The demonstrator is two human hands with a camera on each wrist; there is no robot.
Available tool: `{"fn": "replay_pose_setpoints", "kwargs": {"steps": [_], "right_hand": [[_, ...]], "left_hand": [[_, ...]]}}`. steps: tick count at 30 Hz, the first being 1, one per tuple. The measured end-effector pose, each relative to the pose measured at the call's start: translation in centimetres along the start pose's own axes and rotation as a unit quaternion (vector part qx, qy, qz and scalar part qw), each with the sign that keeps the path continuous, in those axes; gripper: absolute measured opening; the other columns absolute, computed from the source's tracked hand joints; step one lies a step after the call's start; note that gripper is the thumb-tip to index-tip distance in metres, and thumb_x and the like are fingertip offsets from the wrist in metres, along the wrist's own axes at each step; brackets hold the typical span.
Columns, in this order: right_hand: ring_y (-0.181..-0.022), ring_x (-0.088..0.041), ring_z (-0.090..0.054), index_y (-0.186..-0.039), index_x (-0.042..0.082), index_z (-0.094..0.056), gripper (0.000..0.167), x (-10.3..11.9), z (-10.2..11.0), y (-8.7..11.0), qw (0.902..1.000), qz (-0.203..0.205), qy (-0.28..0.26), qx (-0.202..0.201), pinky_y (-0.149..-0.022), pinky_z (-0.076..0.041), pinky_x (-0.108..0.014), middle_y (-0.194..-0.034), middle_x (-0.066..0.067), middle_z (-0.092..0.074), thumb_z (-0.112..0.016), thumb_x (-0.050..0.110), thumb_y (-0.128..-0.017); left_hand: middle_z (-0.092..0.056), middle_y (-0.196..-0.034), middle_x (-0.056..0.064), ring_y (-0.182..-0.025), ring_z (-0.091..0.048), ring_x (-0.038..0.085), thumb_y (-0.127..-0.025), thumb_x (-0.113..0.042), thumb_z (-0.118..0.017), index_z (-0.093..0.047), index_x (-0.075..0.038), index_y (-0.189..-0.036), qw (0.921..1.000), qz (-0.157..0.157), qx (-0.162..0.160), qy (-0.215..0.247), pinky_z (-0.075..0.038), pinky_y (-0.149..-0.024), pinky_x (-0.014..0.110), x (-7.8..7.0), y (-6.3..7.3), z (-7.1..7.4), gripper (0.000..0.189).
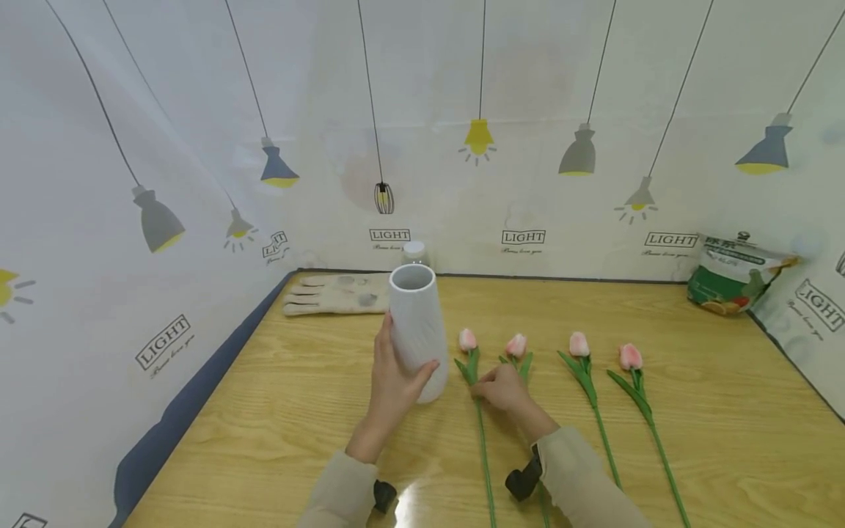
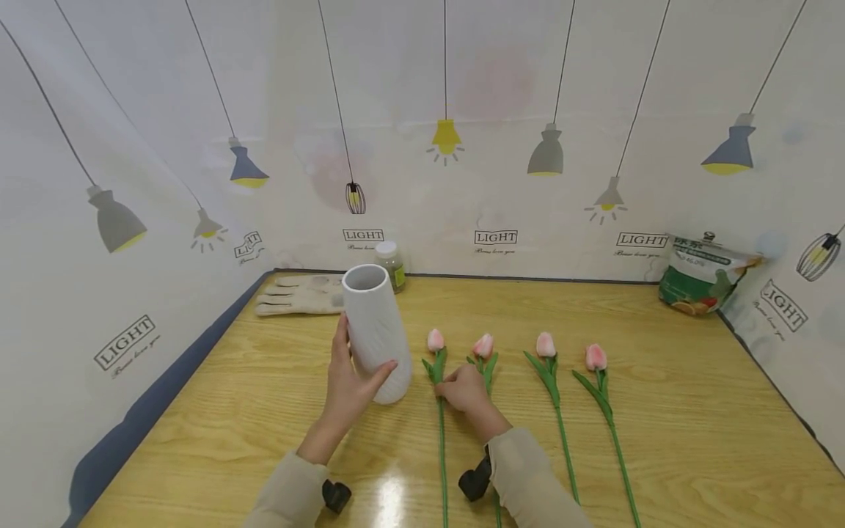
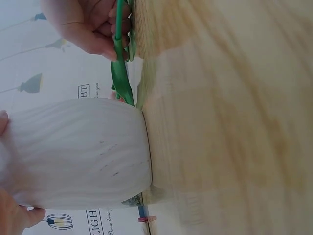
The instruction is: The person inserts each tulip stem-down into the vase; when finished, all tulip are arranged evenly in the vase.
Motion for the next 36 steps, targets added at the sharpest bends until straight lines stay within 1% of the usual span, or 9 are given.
{"fn": "replay_pose_setpoints", "kwargs": {"steps": [3,6,10,14,16,20,27,31,36], "right_hand": [[-0.047,-0.009,-0.049,-0.078,-0.005,-0.067,0.016,0.0,0.0,0.1,0.9997,0.004,-0.023,0.006,-0.045,-0.042,-0.020,-0.057,-0.003,-0.057,-0.065,0.010,-0.073],[-0.046,-0.008,-0.043,-0.082,-0.009,-0.063,0.016,0.3,0.2,0.1,0.9967,0.017,-0.077,0.019,-0.044,-0.038,-0.019,-0.053,0.000,-0.050,-0.060,0.006,-0.078],[-0.052,-0.008,-0.043,-0.094,-0.013,-0.056,0.020,1.5,1.3,0.4,0.9883,0.041,-0.144,0.029,-0.047,-0.037,-0.019,-0.063,-0.001,-0.050,-0.054,0.003,-0.083],[-0.066,-0.013,-0.050,-0.103,-0.011,-0.055,0.027,3.0,3.1,1.0,0.9879,0.056,-0.144,0.010,-0.056,-0.045,-0.025,-0.083,-0.009,-0.058,-0.055,0.009,-0.085],[-0.071,-0.014,-0.051,-0.104,-0.008,-0.057,0.029,3.6,4.1,1.2,0.9887,0.058,-0.138,-0.006,-0.060,-0.047,-0.027,-0.088,-0.010,-0.060,-0.056,0.013,-0.085],[-0.071,-0.013,-0.050,-0.106,-0.005,-0.057,0.030,4.8,5.3,1.8,0.9874,0.061,-0.146,-0.009,-0.060,-0.046,-0.025,-0.085,-0.005,-0.057,-0.057,0.016,-0.085],[-0.065,-0.008,-0.047,-0.107,-0.004,-0.057,0.031,6.3,6.4,2.5,0.9849,0.067,-0.159,-0.020,-0.056,-0.043,-0.020,-0.083,-0.001,-0.057,-0.058,0.017,-0.084],[-0.058,-0.005,-0.047,-0.109,-0.005,-0.057,0.033,7.0,6.9,2.9,0.9838,0.065,-0.166,-0.018,-0.055,-0.044,-0.019,-0.081,0.001,-0.057,-0.058,0.017,-0.084],[-0.058,-0.006,-0.047,-0.113,-0.002,-0.054,0.036,7.8,8.1,3.2,0.9844,0.066,-0.162,-0.016,-0.057,-0.047,-0.021,-0.084,0.001,-0.055,-0.057,0.021,-0.085]], "left_hand": [[-0.030,-0.136,0.020,-0.121,-0.037,0.037,-0.067,-0.019,-0.076,-0.009,-0.011,-0.142,1.0000,0.001,0.000,0.000,-0.037,-0.094,0.053,0.0,0.0,0.0,0.100],[-0.030,-0.135,0.021,-0.121,-0.037,0.037,-0.067,-0.019,-0.076,-0.010,-0.010,-0.142,1.0000,0.001,-0.003,0.001,-0.037,-0.094,0.052,0.0,-0.1,0.0,0.101],[-0.030,-0.136,0.021,-0.122,-0.036,0.036,-0.067,-0.018,-0.076,-0.010,-0.009,-0.141,1.0000,0.001,-0.005,0.002,-0.035,-0.096,0.052,0.0,-0.1,0.0,0.100],[-0.030,-0.136,0.020,-0.122,-0.036,0.037,-0.067,-0.017,-0.076,-0.010,-0.009,-0.141,1.0000,0.004,-0.005,-0.003,-0.035,-0.096,0.052,0.0,-0.1,0.0,0.101],[-0.029,-0.136,0.020,-0.122,-0.035,0.037,-0.067,-0.017,-0.076,-0.008,-0.009,-0.142,1.0000,0.004,0.001,-0.007,-0.035,-0.096,0.052,0.0,-0.1,0.0,0.101],[-0.028,-0.136,0.021,-0.123,-0.034,0.037,-0.068,-0.016,-0.076,-0.007,-0.008,-0.142,0.9999,-0.005,0.005,-0.015,-0.035,-0.097,0.052,-0.1,-0.2,0.0,0.101],[-0.031,-0.133,0.024,-0.120,-0.037,0.037,-0.066,-0.016,-0.076,-0.009,-0.004,-0.141,0.9991,-0.034,-0.014,-0.023,-0.037,-0.095,0.051,-0.3,-0.3,0.2,0.101],[-0.030,-0.132,0.025,-0.119,-0.036,0.038,-0.067,-0.015,-0.076,-0.009,-0.003,-0.141,0.9987,-0.046,-0.012,-0.019,-0.037,-0.093,0.053,-0.4,-0.2,0.3,0.101],[-0.031,-0.132,0.024,-0.120,-0.036,0.038,-0.067,-0.014,-0.075,-0.008,-0.004,-0.141,0.9987,-0.049,-0.003,-0.013,-0.038,-0.092,0.053,-0.5,-0.4,0.5,0.101]]}}
Point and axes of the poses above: each hand's wrist, its own y-axis away from the middle knuckle, its own z-axis out of the back of the hand, x = y × z, the point moved 5 cm from there along -y, towards the middle knuckle
